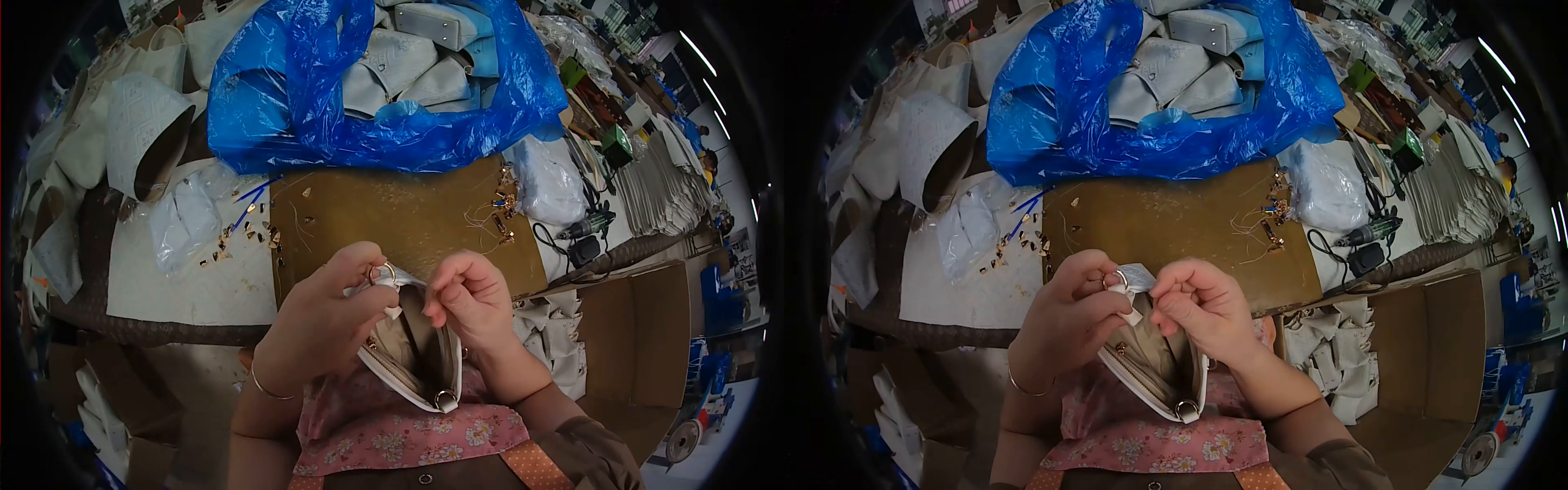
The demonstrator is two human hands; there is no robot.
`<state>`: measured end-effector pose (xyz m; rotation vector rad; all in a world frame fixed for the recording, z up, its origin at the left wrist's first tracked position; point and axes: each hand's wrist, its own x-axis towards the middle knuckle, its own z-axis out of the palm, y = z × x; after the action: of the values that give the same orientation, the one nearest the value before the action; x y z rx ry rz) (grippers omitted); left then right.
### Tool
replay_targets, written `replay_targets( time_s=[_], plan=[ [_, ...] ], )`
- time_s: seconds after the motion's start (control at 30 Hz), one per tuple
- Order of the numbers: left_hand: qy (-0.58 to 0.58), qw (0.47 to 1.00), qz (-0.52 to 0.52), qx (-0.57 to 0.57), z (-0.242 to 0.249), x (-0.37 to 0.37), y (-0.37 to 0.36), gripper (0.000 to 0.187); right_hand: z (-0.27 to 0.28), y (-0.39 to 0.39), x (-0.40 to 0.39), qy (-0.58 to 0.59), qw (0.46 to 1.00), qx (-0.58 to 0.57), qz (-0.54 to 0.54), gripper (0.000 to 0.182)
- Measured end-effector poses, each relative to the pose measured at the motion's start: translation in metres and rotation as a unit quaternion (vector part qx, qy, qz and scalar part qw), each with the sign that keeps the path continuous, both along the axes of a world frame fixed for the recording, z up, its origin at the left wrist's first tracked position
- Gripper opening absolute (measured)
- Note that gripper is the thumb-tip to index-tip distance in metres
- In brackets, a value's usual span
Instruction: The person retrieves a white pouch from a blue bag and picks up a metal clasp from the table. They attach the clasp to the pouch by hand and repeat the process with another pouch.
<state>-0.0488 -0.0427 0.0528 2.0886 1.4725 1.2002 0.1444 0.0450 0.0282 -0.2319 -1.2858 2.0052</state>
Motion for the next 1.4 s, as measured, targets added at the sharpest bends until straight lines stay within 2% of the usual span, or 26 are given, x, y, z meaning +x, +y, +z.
replay_targets(
  time_s=[0.13,0.2,0.27,0.4,0.47,0.5,0.57,0.67,0.73,0.77,1.07,1.13,1.2,1.27,1.3,1.37,1.4],
  plan=[
    [0.02,1.0,0.003,-0.02,-0.005,0.0,0.0,0.025,0.006,-0.003,-0.003,0.004,0.999,-0.045,-0.005,0.021],
    [0.022,1.0,0.004,-0.018,-0.004,0.0,0.001,0.023,0.005,-0.002,-0.002,-0.003,1.0,-0.024,-0.002,0.022],
    [0.139,0.99,0.013,-0.015,0.006,0.002,0.003,0.021,0.004,-0.001,-0.003,-0.009,1.0,-0.005,0.001,0.024],
    [0.185,0.982,0.022,0.015,0.01,0.001,0.009,0.016,0.0,0.001,-0.005,0.002,1.0,-0.018,0.011,0.026],
    [0.058,0.993,0.026,0.098,0.005,0.001,0.015,0.009,0.0,0.0,-0.006,0.005,1.0,-0.017,0.016,0.026],
    [0.059,0.993,0.025,0.1,0.001,0.002,0.018,0.009,0.002,-0.002,-0.008,-0.006,1.0,0.001,-0.005,0.025],
    [-0.097,0.982,0.003,0.162,-0.007,0.003,0.019,0.005,0.004,-0.004,-0.01,-0.018,0.999,0.016,-0.03,0.025],
    [-0.138,0.984,0.012,0.112,-0.007,0.008,0.017,0.005,0.006,-0.003,-0.012,-0.043,0.999,0.011,-0.028,0.023],
    [-0.168,0.979,0.042,0.105,-0.008,0.012,0.017,0.006,0.006,0.0,-0.014,-0.093,0.983,0.144,-0.069,0.023],
    [-0.197,0.973,0.07,0.096,-0.009,0.013,0.017,0.007,0.006,-0.001,-0.016,-0.093,0.983,0.144,-0.067,0.023],
    [-0.151,0.982,0.063,0.099,-0.013,0.004,0.012,0.008,0.025,-0.002,-0.018,-0.147,0.952,0.249,-0.098,0.02],
    [-0.127,0.987,0.043,0.091,-0.009,-0.004,0.01,0.009,0.036,0.001,-0.015,-0.212,0.884,0.404,-0.105,0.023],
    [-0.102,0.991,0.024,0.083,-0.008,-0.003,0.008,0.009,0.041,0.004,-0.015,-0.219,0.88,0.411,-0.091,0.024],
    [-0.283,0.956,0.074,0.031,-0.009,0.005,0.003,0.008,0.043,0.007,-0.019,-0.223,0.875,0.421,-0.079,0.025],
    [-0.282,0.956,0.075,0.032,-0.01,0.003,0.002,0.008,0.042,0.009,-0.024,-0.216,0.878,0.416,-0.095,0.025],
    [-0.359,0.933,0.025,0.034,-0.017,0.0,-0.001,0.006,0.035,0.008,-0.03,-0.21,0.881,0.409,-0.11,0.025],
    [-0.358,0.933,0.027,0.032,-0.021,-0.002,-0.002,0.006,0.028,0.008,-0.033,-0.206,0.864,0.443,-0.122,0.026]
  ],
)
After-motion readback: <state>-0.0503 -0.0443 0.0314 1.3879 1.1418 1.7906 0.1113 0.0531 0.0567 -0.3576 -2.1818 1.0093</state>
